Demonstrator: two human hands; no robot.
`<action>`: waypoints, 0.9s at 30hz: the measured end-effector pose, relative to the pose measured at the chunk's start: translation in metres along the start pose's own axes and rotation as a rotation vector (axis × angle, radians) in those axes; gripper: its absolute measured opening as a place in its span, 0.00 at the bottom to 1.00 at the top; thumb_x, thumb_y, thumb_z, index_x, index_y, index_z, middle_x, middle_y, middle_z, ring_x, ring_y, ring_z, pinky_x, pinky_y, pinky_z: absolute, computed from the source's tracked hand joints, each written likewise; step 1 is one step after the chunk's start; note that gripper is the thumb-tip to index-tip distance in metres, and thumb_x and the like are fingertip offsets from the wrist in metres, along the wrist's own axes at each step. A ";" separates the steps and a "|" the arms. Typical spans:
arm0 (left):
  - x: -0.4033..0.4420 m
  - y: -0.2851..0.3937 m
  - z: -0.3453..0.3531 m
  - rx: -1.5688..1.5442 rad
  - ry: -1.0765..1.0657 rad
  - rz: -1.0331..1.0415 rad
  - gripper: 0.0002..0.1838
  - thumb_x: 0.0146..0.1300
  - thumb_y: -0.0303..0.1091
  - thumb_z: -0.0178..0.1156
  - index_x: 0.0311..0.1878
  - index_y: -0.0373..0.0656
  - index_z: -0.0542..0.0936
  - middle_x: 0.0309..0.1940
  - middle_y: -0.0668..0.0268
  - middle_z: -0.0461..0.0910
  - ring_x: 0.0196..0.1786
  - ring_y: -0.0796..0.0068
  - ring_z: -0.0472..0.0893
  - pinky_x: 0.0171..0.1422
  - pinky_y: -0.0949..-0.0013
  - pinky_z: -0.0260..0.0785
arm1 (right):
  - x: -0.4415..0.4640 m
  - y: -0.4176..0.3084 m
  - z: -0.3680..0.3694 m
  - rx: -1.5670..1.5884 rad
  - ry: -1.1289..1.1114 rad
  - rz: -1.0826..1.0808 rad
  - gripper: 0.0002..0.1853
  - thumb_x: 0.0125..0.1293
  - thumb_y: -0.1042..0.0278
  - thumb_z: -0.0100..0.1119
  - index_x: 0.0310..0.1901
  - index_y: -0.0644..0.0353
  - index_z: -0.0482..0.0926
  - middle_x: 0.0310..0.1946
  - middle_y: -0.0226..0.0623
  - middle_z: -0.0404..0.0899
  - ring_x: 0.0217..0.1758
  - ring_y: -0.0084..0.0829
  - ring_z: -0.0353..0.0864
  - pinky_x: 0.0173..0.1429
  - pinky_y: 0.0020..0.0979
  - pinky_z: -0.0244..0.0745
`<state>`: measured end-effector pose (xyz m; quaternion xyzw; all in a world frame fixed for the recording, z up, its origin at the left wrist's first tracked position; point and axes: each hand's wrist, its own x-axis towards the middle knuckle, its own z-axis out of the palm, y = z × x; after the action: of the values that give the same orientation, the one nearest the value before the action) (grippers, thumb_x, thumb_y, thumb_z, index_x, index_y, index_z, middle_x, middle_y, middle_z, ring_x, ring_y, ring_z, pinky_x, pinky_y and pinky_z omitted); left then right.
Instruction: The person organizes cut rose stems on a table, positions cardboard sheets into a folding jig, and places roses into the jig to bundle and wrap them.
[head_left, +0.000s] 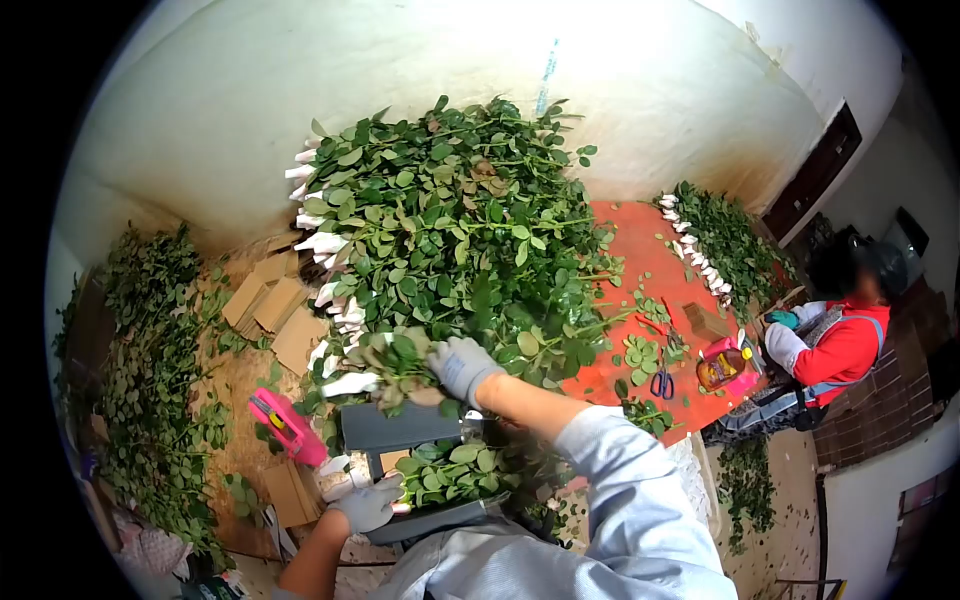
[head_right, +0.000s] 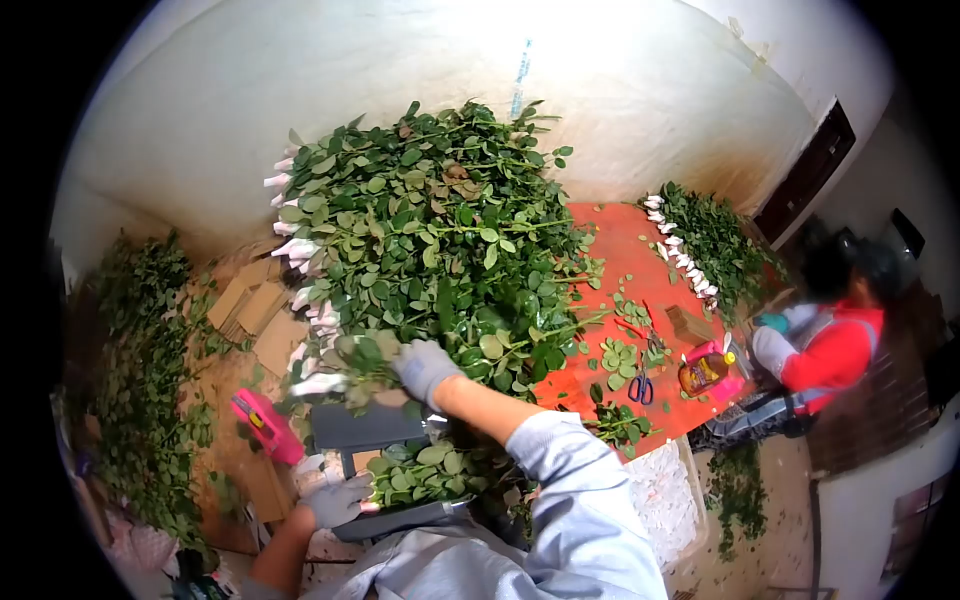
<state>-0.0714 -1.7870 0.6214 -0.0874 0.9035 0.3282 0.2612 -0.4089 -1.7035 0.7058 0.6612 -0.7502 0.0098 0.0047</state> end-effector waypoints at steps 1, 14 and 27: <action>-0.001 0.005 -0.004 0.002 0.004 0.002 0.28 0.76 0.55 0.51 0.67 0.44 0.78 0.79 0.58 0.63 0.77 0.55 0.67 0.79 0.59 0.60 | 0.000 0.016 0.037 0.048 -0.077 0.023 0.11 0.67 0.69 0.56 0.48 0.56 0.85 0.46 0.45 0.85 0.51 0.45 0.86 0.52 0.42 0.83; -0.004 0.015 -0.014 -0.036 -0.058 -0.078 0.24 0.71 0.39 0.49 0.67 0.45 0.77 0.79 0.56 0.61 0.76 0.52 0.68 0.79 0.57 0.61 | -0.035 0.005 0.104 0.277 -0.353 0.084 0.20 0.67 0.63 0.58 0.60 0.56 0.78 0.53 0.51 0.84 0.57 0.52 0.84 0.59 0.46 0.80; -0.003 0.005 -0.005 0.032 0.080 0.051 0.21 0.64 0.34 0.49 0.59 0.43 0.79 0.72 0.57 0.70 0.62 0.49 0.79 0.67 0.53 0.71 | -0.028 0.108 0.064 0.007 -0.582 0.374 0.25 0.73 0.46 0.51 0.59 0.56 0.77 0.58 0.44 0.82 0.64 0.44 0.80 0.65 0.47 0.70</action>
<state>-0.0726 -1.7864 0.6295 -0.0732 0.9203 0.3166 0.2179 -0.5123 -1.6631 0.6407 0.4872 -0.8282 -0.1761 -0.2136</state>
